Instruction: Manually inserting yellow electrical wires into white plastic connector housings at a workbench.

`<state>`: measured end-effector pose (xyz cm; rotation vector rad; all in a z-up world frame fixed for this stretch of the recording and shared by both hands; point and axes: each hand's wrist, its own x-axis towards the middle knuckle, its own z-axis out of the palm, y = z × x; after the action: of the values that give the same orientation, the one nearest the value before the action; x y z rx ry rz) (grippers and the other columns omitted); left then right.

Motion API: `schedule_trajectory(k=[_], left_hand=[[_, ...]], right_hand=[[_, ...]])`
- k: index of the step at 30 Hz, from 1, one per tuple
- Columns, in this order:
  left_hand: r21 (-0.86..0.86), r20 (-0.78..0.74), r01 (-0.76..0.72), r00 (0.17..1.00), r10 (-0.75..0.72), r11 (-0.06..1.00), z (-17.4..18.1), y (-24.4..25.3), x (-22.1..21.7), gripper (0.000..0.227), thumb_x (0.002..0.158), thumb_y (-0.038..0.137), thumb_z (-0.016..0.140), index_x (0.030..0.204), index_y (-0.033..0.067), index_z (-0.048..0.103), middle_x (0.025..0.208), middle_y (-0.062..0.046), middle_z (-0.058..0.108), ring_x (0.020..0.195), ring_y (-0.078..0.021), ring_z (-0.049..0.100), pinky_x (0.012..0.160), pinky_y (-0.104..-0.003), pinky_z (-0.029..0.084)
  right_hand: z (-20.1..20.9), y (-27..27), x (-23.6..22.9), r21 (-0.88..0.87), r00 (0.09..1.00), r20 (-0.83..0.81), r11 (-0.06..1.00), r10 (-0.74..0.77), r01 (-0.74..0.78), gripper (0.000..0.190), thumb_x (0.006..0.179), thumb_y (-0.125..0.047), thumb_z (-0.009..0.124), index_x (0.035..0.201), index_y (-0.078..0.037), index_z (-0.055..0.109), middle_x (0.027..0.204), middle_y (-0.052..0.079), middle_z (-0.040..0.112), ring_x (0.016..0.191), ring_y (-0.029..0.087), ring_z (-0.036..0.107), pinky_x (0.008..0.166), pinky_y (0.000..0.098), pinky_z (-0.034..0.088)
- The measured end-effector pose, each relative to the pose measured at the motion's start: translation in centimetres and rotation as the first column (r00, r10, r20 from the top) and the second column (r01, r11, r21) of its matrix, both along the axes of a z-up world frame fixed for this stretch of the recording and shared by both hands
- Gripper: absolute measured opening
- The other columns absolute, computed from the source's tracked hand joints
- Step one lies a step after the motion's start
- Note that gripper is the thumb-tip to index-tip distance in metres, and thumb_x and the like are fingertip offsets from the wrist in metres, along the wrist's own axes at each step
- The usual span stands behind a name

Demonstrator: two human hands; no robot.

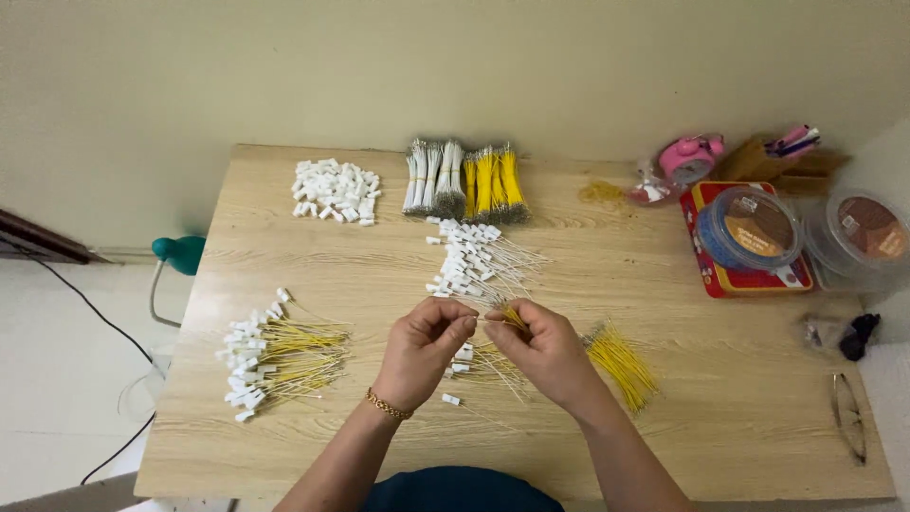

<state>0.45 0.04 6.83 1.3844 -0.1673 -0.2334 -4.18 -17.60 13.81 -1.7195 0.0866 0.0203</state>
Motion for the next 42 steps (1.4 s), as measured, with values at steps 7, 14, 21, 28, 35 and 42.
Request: schedule_trajectory(k=[7,14,21,28,35,42], left_hand=[[-0.078,-0.162,0.018,0.986,-0.031,0.997,1.3,0.0,-0.6,0.022,0.091,0.005,0.075,0.113,-0.0002,0.074,0.100,-0.008,0.073,0.089,-0.0137,0.068,0.083,-0.028,0.060],[-0.313,-0.363,-0.092,0.931,-0.029,0.945,0.3,0.3,-0.3,0.023,0.097,0.003,0.064,0.118,-0.0058,0.067,0.104,-0.017,0.073,0.087,-0.0223,0.074,0.083,-0.034,0.064],[-0.373,-0.479,-0.083,0.870,-0.116,0.924,0.6,1.1,0.2,0.024,0.096,0.009,0.067,0.114,-0.0051,0.071,0.087,-0.013,0.070,0.074,-0.0204,0.068,0.073,-0.035,0.060],[-0.265,-0.496,-0.130,0.868,-0.020,0.955,-0.2,0.3,-0.3,0.031,0.097,0.026,0.070,0.108,-0.0034,0.072,0.087,-0.018,0.074,0.068,-0.0225,0.074,0.066,-0.035,0.066],[-0.291,-0.535,-0.128,0.844,-0.050,0.948,-0.1,0.2,-0.4,0.035,0.098,0.030,0.068,0.107,-0.0032,0.071,0.086,-0.020,0.075,0.068,-0.0241,0.074,0.063,-0.035,0.065],[-0.359,-0.575,-0.115,0.809,-0.123,0.926,-0.7,0.5,-0.3,0.035,0.099,0.033,0.066,0.106,-0.0011,0.069,0.089,-0.019,0.077,0.070,-0.0234,0.076,0.058,-0.030,0.064]], right_hand=[[-0.9,0.2,-0.2,-0.088,0.994,0.077,0.992,-0.081,0.088,0.010,0.091,-0.009,0.075,0.096,0.000,0.077,0.057,0.000,0.051,0.056,0.007,0.042,0.048,0.0217,0.035],[1.1,0.5,-0.9,-0.451,0.959,0.280,0.878,-0.032,0.161,0.009,0.088,-0.012,0.076,0.095,-0.008,0.078,0.066,0.010,0.064,0.057,0.019,0.063,0.050,0.0301,0.050],[2.8,1.4,-0.9,-0.656,0.889,0.443,0.718,0.116,0.234,0.014,0.082,-0.004,0.075,0.096,-0.006,0.076,0.073,0.000,0.068,0.048,0.005,0.051,0.035,0.0177,0.037],[1.6,0.5,-0.9,-0.634,0.957,0.287,0.755,0.030,0.166,0.006,0.089,-0.021,0.076,0.094,-0.019,0.077,0.074,0.004,0.065,0.070,0.023,0.073,0.063,0.0332,0.058],[1.0,0.2,-0.7,-0.560,0.980,0.197,0.822,0.010,0.104,0.007,0.089,-0.021,0.077,0.095,-0.019,0.079,0.073,0.006,0.066,0.071,0.023,0.072,0.066,0.0342,0.057],[0.9,0.1,-0.6,-0.527,0.989,0.149,0.847,0.018,0.064,0.008,0.088,-0.018,0.076,0.096,-0.015,0.077,0.069,0.012,0.063,0.067,0.029,0.070,0.064,0.0391,0.055]])
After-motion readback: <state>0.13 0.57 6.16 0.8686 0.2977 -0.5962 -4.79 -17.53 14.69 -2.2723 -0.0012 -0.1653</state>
